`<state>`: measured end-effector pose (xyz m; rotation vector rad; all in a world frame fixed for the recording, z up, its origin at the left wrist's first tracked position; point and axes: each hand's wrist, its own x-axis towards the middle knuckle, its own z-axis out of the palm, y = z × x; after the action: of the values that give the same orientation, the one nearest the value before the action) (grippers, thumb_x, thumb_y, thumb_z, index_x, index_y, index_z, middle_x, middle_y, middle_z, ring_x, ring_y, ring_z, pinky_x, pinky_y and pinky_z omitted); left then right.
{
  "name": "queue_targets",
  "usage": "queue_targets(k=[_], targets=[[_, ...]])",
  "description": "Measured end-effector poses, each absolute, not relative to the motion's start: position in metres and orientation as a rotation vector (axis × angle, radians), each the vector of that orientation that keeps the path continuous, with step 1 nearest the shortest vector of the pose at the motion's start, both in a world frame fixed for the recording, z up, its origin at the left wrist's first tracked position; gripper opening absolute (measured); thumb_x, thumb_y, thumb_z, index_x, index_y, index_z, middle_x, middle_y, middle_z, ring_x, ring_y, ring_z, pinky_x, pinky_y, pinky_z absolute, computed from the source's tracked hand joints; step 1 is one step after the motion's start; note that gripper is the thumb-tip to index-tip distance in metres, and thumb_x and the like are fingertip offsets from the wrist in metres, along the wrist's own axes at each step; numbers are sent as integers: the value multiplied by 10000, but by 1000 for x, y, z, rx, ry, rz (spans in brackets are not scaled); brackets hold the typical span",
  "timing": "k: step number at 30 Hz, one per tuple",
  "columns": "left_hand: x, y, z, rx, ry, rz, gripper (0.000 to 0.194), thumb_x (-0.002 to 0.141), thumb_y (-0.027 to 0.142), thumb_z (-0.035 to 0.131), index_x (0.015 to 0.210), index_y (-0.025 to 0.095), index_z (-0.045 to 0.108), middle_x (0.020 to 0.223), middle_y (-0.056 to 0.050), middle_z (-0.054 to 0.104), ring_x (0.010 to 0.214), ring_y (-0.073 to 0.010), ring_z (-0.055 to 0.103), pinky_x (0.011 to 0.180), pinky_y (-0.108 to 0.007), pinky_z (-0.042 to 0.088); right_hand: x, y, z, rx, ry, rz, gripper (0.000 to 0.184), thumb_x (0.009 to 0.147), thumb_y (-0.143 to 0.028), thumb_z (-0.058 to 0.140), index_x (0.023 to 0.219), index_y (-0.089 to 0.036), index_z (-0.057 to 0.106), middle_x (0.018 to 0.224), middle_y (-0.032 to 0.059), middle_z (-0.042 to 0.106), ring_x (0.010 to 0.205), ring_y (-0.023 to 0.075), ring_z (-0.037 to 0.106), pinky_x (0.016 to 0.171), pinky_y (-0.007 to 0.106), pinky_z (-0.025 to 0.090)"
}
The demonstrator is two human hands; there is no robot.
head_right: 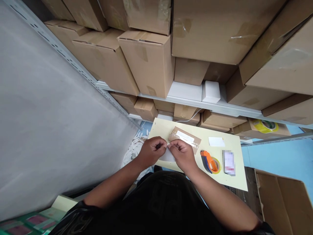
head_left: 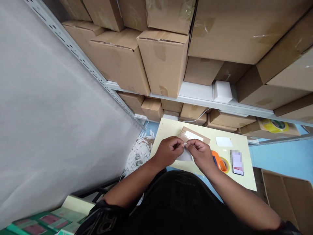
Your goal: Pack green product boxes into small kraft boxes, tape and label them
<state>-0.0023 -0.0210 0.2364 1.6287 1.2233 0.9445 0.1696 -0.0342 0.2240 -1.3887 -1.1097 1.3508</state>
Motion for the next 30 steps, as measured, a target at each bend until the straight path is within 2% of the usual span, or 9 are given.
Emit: queue_targets(k=[4, 7, 12, 17, 23, 27, 30], targets=[[-10, -25, 222, 1557, 1274, 906, 73, 785, 175, 620, 727, 191, 660, 708, 20, 632, 671, -131, 559, 644, -239, 415, 169, -28, 210, -1425, -1014, 1393, 262, 793, -461, 753, 759, -204, 710, 640, -20, 629, 571, 134, 504, 538, 256, 396], [-24, -29, 203, 1446, 1337, 896, 60, 753, 189, 605, 702, 184, 636, 673, 29, 601, 638, -121, 519, 606, -231, 383, 170, -20, 203, -1409, -933, 1377, 265, 786, -462, 747, 753, -207, 683, 641, -28, 612, 579, 133, 492, 557, 258, 395], [-71, -39, 156, 1278, 1420, 882, 104, 712, 275, 594, 676, 179, 609, 612, 36, 523, 600, -116, 452, 586, -235, 347, 170, -9, 196, -1410, -865, 1322, 257, 780, -446, 755, 769, -202, 674, 664, -28, 604, 606, 130, 486, 567, 257, 388], [-137, -53, 102, 1219, 1506, 727, 158, 691, 328, 590, 704, 174, 622, 614, 40, 528, 598, -115, 442, 594, -234, 345, 165, -2, 188, -1435, -927, 1313, 254, 760, -444, 759, 777, -200, 692, 679, -19, 618, 611, 137, 488, 555, 261, 383], [-219, -68, 42, 1301, 1810, 457, 157, 722, 328, 578, 670, 184, 612, 633, 36, 578, 646, -138, 529, 639, -238, 386, 157, 5, 191, -1429, -1005, 1275, 283, 769, -464, 777, 825, -190, 734, 677, -17, 612, 594, 125, 467, 570, 266, 393], [-260, -77, 15, 1321, 2047, 135, 191, 823, 319, 554, 753, 189, 675, 747, -3, 688, 781, -178, 644, 714, -243, 441, 157, 6, 196, -1407, -1063, 1247, 316, 789, -492, 778, 857, -184, 760, 629, -17, 595, 596, 140, 503, 590, 287, 424], [-284, -81, 2, 1281, 2139, 13, 201, 846, 298, 547, 802, 187, 709, 865, -71, 748, 911, -229, 693, 806, -276, 476, 162, 6, 198, -1384, -1053, 1207, 314, 793, -492, 794, 874, -189, 767, 660, -6, 646, 633, 153, 559, 639, 303, 467]])
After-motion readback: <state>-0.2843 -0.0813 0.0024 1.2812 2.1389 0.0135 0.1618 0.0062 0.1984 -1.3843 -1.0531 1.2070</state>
